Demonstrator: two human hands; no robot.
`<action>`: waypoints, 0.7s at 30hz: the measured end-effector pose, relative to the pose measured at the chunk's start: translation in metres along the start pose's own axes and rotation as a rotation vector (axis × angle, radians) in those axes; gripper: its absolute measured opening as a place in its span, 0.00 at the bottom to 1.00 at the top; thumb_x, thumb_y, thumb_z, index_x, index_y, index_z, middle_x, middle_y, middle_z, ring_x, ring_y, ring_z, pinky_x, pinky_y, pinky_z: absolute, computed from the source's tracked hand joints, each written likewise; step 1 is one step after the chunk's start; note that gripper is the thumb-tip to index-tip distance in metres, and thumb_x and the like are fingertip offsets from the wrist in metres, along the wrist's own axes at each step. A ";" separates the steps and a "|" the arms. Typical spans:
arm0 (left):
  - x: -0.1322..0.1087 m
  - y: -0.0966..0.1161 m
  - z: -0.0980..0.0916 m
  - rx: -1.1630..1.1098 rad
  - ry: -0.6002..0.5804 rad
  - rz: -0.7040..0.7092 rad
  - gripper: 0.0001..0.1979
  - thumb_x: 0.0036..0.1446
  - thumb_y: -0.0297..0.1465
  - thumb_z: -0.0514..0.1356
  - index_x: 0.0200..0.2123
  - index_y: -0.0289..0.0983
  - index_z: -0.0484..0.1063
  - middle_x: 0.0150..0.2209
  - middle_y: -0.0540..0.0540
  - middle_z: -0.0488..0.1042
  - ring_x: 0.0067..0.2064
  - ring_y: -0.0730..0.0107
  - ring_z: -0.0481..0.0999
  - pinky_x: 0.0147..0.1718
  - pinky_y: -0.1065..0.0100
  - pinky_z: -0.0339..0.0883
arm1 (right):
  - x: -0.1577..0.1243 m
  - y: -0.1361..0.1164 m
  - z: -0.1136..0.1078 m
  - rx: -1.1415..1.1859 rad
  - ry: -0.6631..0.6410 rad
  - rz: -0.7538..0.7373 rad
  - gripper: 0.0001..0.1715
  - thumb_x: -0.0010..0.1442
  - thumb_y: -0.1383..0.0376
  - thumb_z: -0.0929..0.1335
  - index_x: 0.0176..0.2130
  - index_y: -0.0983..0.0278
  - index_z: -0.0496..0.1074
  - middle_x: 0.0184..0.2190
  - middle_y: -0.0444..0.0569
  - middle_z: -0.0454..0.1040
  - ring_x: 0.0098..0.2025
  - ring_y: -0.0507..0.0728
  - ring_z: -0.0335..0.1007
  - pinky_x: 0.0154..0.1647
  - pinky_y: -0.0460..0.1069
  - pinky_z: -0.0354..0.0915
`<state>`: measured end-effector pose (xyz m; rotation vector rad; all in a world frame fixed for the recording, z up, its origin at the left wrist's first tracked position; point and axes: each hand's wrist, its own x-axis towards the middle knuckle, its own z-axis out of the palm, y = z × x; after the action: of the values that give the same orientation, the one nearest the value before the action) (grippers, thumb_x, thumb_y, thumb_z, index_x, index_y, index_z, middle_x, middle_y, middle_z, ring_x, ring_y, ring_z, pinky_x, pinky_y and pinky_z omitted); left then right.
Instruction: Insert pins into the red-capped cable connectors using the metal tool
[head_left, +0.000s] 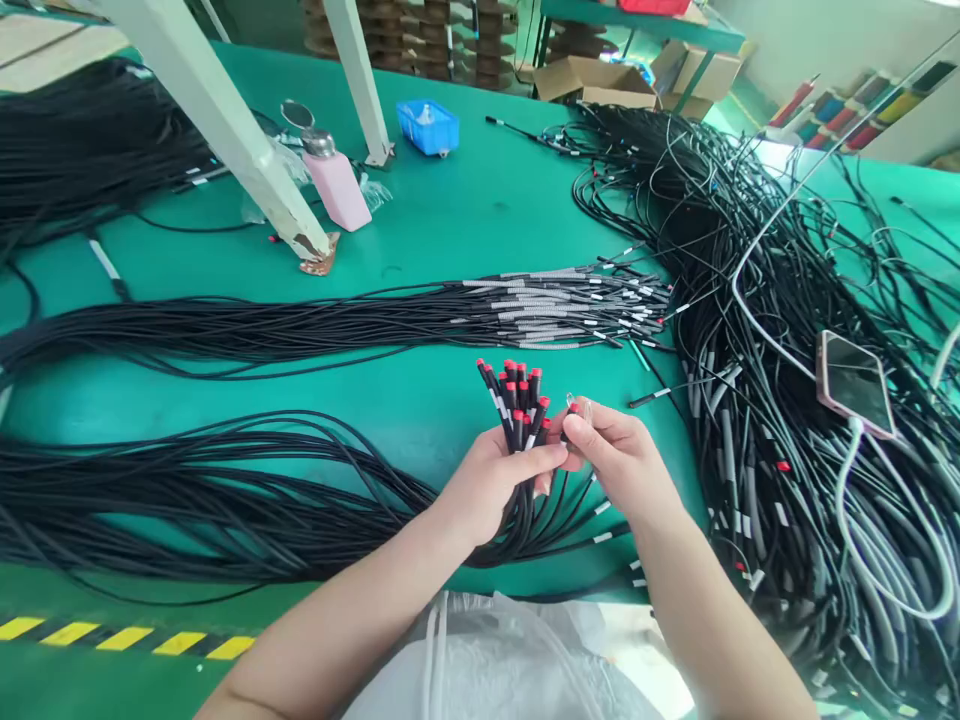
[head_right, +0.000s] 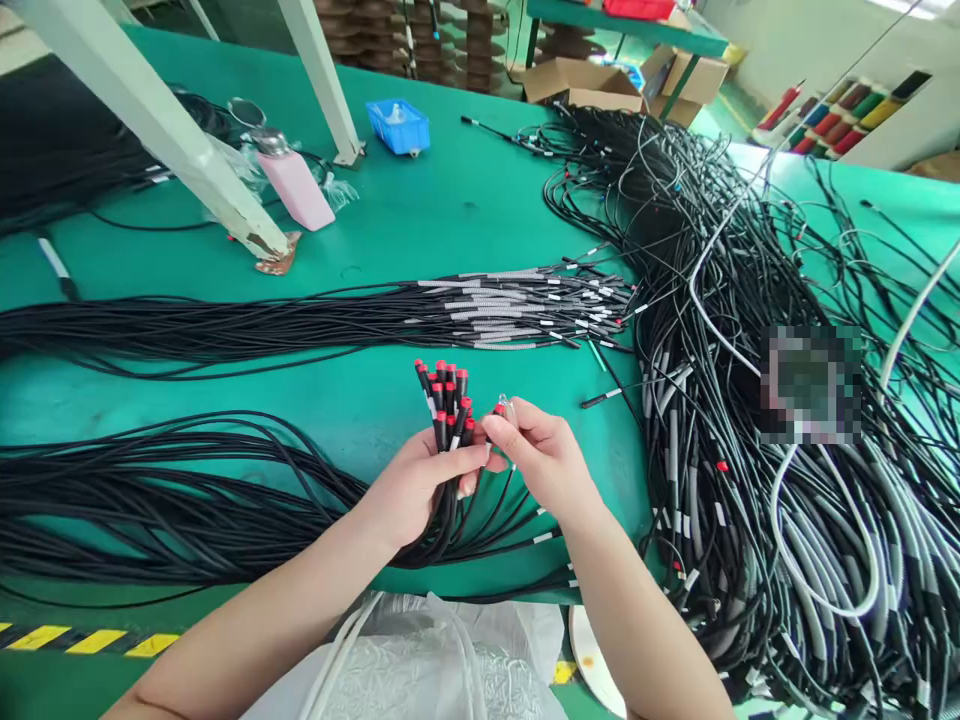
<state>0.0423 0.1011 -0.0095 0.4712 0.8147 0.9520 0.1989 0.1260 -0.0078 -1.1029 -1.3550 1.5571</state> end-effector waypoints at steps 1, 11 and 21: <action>0.001 0.001 0.000 0.000 0.017 -0.010 0.11 0.45 0.34 0.73 0.29 0.34 0.78 0.25 0.47 0.78 0.22 0.78 0.66 0.23 0.71 0.55 | -0.001 0.002 0.000 0.001 0.012 -0.012 0.22 0.61 0.48 0.72 0.29 0.63 0.77 0.25 0.44 0.68 0.25 0.50 0.62 0.27 0.46 0.60; 0.000 0.000 -0.004 -0.088 0.118 -0.060 0.09 0.47 0.32 0.73 0.31 0.34 0.80 0.25 0.45 0.81 0.19 0.80 0.67 0.20 0.75 0.56 | -0.007 0.008 -0.009 -0.187 0.213 -0.333 0.15 0.70 0.62 0.66 0.53 0.55 0.76 0.37 0.47 0.74 0.36 0.53 0.73 0.33 0.48 0.74; -0.002 0.000 -0.003 -0.198 0.165 -0.039 0.09 0.44 0.29 0.74 0.28 0.35 0.79 0.21 0.49 0.77 0.19 0.82 0.67 0.20 0.77 0.57 | -0.018 0.009 0.018 -0.204 0.288 -0.629 0.25 0.60 0.77 0.70 0.54 0.60 0.66 0.47 0.50 0.77 0.47 0.56 0.80 0.44 0.52 0.81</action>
<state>0.0392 0.1000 -0.0108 0.2064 0.8648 1.0330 0.1877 0.1023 -0.0138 -0.8562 -1.4899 0.7899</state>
